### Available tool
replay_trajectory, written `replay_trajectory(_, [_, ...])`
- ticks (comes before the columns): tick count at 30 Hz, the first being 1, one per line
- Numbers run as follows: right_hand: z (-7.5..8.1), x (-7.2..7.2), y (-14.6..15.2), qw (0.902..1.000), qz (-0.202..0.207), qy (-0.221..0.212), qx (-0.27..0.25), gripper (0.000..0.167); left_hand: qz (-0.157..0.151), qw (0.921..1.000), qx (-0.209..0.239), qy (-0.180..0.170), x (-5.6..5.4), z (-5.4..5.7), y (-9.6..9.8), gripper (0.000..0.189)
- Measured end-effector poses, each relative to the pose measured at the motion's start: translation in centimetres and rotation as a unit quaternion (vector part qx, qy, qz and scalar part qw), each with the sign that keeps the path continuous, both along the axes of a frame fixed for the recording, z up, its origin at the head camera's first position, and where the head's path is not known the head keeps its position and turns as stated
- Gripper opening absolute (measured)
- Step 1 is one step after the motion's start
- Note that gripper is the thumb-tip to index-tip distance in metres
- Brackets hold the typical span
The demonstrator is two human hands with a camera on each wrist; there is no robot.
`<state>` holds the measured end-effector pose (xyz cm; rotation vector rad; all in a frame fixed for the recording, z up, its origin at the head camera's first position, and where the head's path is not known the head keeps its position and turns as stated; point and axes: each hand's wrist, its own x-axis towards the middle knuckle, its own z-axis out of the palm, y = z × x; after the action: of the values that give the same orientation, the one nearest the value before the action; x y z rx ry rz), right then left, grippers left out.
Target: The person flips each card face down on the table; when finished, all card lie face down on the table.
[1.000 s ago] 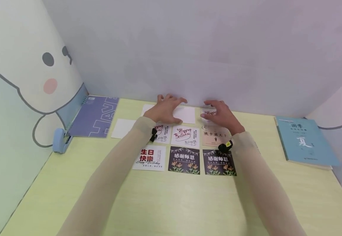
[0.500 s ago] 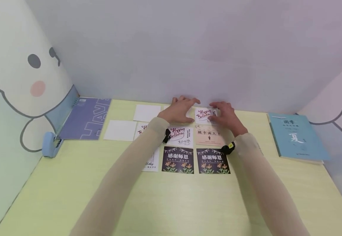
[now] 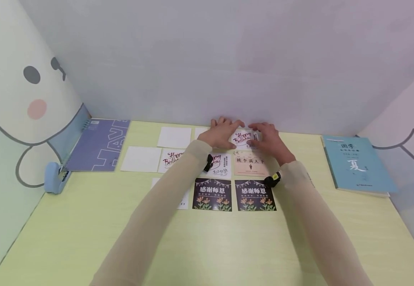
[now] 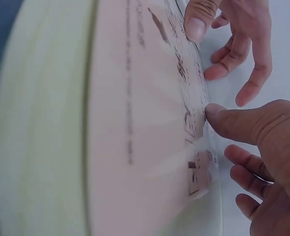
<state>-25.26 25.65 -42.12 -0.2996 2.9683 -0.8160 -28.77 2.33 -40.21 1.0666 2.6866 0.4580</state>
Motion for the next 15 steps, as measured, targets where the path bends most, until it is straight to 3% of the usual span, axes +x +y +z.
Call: replay_trajectory(15, [1.0,1.2,2.8,0.9997,-0.006,-0.018,-0.013,0.059,-0.006,0.9995,-0.031,0.003,0.4,0.0,0.5,0.076])
